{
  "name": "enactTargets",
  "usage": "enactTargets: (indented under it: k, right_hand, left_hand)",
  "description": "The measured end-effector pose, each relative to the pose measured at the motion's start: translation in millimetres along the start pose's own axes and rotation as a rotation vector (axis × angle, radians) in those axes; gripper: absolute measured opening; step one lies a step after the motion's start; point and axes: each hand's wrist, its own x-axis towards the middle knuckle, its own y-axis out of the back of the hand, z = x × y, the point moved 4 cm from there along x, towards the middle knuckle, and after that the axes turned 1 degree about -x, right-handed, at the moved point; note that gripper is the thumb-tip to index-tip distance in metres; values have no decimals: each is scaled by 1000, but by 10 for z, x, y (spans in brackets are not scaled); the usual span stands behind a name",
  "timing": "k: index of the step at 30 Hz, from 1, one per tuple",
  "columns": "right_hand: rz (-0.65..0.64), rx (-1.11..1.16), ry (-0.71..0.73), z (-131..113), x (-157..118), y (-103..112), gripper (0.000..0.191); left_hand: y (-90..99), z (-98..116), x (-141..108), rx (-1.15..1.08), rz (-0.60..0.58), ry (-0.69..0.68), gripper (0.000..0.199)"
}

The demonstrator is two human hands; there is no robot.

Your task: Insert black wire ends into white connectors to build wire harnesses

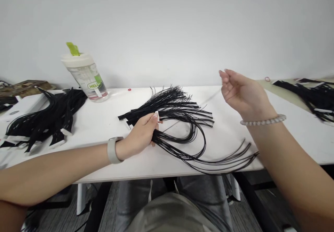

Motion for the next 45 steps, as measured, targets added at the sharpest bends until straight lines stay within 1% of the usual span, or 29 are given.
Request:
enactTargets:
  k: [2,4,5,7,8,10,12,15,17,20,23,26,36,41,45]
  right_hand:
    - [-22,-26,8,-5,-67,-61,19]
    - [-86,-129,59,9,-165,-170,25]
    - [-121,-194,97,25,-221,-232,21]
    - [-195,-348,160,83,-337,-361,8]
    - [-241,-434,181,128,-395,-425,7]
    - [-350,-591,212,238,-504,-545,12]
    - [-458,-691,268,347,-599,-644,12]
    - [-536,-781,383,467,-693,-731,10]
    - [-550,-852,455,507,-727,-760,10]
    - [-532,-900,532,496,-754,-779,6]
    - [-513,-921,570,454,-779,-797,7]
    - [-532,-968,596,434,-817,-827,9]
    - [-542,-961,604,419,-838,-849,8]
    - [-558,-918,583,421,-830,-841,8]
    - [-564,-869,535,432,-816,-831,7]
  left_hand:
    - [-3,-9,-2,-10,-7,11,41]
    - [-10,-11,-4,-18,-20,11,41]
    - [-13,-10,-5,-19,-27,9,41]
    - [-20,-6,-7,-25,-40,12,40]
    - [-23,-4,-9,-30,-46,17,40]
    - [-27,0,-12,-28,-56,30,39]
    - [-27,9,-17,3,-64,27,39]
    - [-32,34,-29,83,-79,-1,39]
    - [-39,55,-40,125,-86,-19,39]
    - [-49,90,-51,173,-81,-44,38]
    - [-64,110,-52,206,-86,-58,38]
    - [-79,111,-51,205,-102,-51,37]
    - [-96,118,-50,227,-98,-63,36]
    - [-101,130,-51,230,-95,-78,36]
    - [-103,145,-59,237,-93,-69,35]
